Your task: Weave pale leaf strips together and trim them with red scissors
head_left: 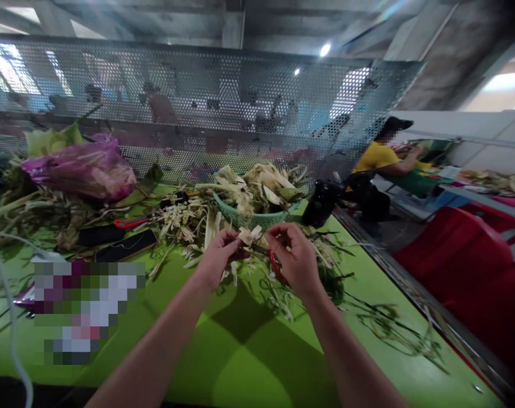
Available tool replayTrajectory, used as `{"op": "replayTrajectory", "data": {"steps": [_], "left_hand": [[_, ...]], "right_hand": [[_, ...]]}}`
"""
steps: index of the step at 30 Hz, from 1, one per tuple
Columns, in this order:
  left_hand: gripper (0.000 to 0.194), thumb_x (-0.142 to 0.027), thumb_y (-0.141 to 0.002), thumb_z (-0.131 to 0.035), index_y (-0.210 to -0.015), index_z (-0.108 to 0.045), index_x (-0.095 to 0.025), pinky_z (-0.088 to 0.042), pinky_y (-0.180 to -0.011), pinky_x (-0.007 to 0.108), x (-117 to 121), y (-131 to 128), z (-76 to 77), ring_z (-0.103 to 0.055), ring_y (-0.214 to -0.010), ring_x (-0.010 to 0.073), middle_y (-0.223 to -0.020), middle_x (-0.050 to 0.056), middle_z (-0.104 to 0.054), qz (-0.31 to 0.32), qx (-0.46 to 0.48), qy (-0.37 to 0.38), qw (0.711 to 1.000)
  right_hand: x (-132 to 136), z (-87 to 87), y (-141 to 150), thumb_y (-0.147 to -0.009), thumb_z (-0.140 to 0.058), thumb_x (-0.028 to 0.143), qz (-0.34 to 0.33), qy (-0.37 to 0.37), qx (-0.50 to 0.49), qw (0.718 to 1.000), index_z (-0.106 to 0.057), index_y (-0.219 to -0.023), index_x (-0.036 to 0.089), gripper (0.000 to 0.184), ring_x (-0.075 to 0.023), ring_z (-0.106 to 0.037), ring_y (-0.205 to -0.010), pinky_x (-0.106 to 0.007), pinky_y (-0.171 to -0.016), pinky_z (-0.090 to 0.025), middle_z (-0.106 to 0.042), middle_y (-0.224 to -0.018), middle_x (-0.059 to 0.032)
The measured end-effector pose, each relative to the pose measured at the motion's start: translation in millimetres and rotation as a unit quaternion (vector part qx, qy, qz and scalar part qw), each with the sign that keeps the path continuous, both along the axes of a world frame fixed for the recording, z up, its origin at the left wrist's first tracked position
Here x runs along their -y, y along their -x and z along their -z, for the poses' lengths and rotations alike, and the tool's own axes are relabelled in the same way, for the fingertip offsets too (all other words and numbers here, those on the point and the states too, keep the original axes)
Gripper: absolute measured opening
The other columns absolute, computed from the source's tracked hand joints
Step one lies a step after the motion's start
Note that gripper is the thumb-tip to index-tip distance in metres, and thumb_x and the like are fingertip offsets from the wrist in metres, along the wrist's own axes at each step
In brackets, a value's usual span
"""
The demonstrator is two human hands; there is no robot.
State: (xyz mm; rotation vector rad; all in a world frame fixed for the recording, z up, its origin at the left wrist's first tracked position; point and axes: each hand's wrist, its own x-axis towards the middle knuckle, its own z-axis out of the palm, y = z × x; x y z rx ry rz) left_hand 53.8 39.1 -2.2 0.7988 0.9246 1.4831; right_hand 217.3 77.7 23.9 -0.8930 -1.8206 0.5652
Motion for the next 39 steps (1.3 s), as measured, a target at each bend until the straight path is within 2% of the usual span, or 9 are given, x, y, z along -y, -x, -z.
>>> {"op": "replayTrajectory", "data": {"steps": [5,9,13,16,19,22,27,35,39], "left_hand": [[0.030,-0.027,-0.070,-0.072,-0.086,-0.048,-0.018,-0.052,-0.076,0.029,1.9,-2.9,-1.3,-0.065,-0.067,0.0114,-0.078,-0.003,-0.060,-0.003,0.037,-0.014,0.999],[0.030,-0.030,-0.071,-0.072,-0.086,-0.049,-0.017,-0.052,-0.077,0.030,2.0,-5.5,-1.4,-0.064,-0.069,0.0114,-0.081,-0.002,-0.059,0.003,0.013,-0.016,1.000],[0.030,-0.030,-0.069,-0.072,-0.085,-0.051,-0.016,-0.051,-0.073,0.030,0.1,-4.5,-1.4,-0.061,-0.068,0.0108,-0.082,-0.001,-0.058,0.001,-0.036,-0.029,0.999],[0.028,-0.028,-0.070,-0.071,-0.090,-0.055,-0.016,-0.050,-0.073,0.029,-0.1,-3.1,-4.0,-0.059,-0.071,0.0116,-0.086,0.002,-0.060,0.005,-0.067,-0.052,0.996],[0.028,-0.026,-0.070,-0.070,-0.093,-0.060,-0.015,-0.048,-0.077,0.028,1.8,-2.3,-8.3,-0.059,-0.078,0.0137,-0.088,0.004,-0.063,0.041,-0.088,-0.064,0.993],[0.026,-0.033,-0.072,-0.069,-0.089,-0.064,-0.013,-0.046,-0.078,0.027,3.2,-2.2,-10.1,-0.058,-0.080,0.0140,-0.086,0.005,-0.064,0.063,-0.100,-0.064,0.991],[0.029,-0.040,-0.078,-0.063,-0.089,-0.065,-0.013,-0.045,-0.070,0.023,1.9,-3.9,-4.6,-0.055,-0.070,0.0106,-0.079,0.003,-0.063,0.050,-0.085,-0.069,0.993],[0.032,-0.040,-0.071,-0.071,-0.089,-0.066,-0.014,-0.044,-0.068,0.020,2.9,-9.2,-4.8,-0.053,-0.069,0.0098,-0.081,0.003,-0.063,0.037,-0.011,-0.041,0.998],[0.033,-0.041,-0.069,-0.072,-0.088,-0.066,-0.014,-0.042,-0.064,0.018,3.7,-9.2,-5.1,-0.051,-0.066,0.0079,-0.080,0.002,-0.062,0.018,-0.006,-0.030,0.999]], "right_hand": [[1.1,6.7,8.6,-0.080,-0.060,0.035,-0.072,0.117,0.004,0.990,-0.065,-0.087,0.018,0.019,-0.0147,-0.053,-0.064,-0.026,-0.058,-0.042,-0.063,-0.078,-0.0033],[0.3,10.9,12.5,-0.076,-0.062,0.036,-0.110,0.212,-0.057,0.969,-0.066,-0.088,0.016,0.023,-0.0121,-0.049,-0.057,-0.024,-0.051,-0.039,-0.062,-0.071,-0.0019],[-1.5,10.6,10.8,-0.072,-0.065,0.039,-0.131,0.263,-0.108,0.950,-0.065,-0.083,0.016,0.026,-0.0095,-0.044,-0.053,-0.022,-0.048,-0.035,-0.058,-0.069,-0.0003],[-1.7,9.0,9.3,-0.072,-0.064,0.041,-0.138,0.266,-0.106,0.948,-0.062,-0.078,0.016,0.025,-0.0092,-0.041,-0.051,-0.022,-0.047,-0.032,-0.054,-0.064,0.0015],[-0.9,7.4,8.9,-0.073,-0.063,0.038,-0.130,0.253,-0.082,0.955,-0.061,-0.077,0.017,0.022,-0.0093,-0.041,-0.051,-0.022,-0.047,-0.032,-0.053,-0.063,0.0025],[0.1,6.2,9.6,-0.075,-0.061,0.034,-0.119,0.238,-0.058,0.962,-0.061,-0.077,0.016,0.018,-0.0094,-0.041,-0.052,-0.022,-0.049,-0.033,-0.053,-0.063,0.0024],[1.1,7.0,12.7,-0.076,-0.059,0.030,-0.109,0.225,-0.048,0.967,-0.057,-0.074,0.017,0.014,-0.0095,-0.039,-0.052,-0.022,-0.049,-0.032,-0.048,-0.060,0.0039],[3.6,11.2,16.0,-0.077,-0.057,0.034,-0.085,0.221,-0.060,0.970,-0.055,-0.073,0.018,0.017,-0.0097,-0.036,-0.048,-0.022,-0.045,-0.029,-0.045,-0.056,0.0046],[4.1,11.2,16.6,-0.077,-0.057,0.032,-0.078,0.199,-0.059,0.975,-0.054,-0.072,0.018,0.015,-0.0107,-0.039,-0.053,-0.023,-0.048,-0.032,-0.047,-0.060,0.0035]]}}
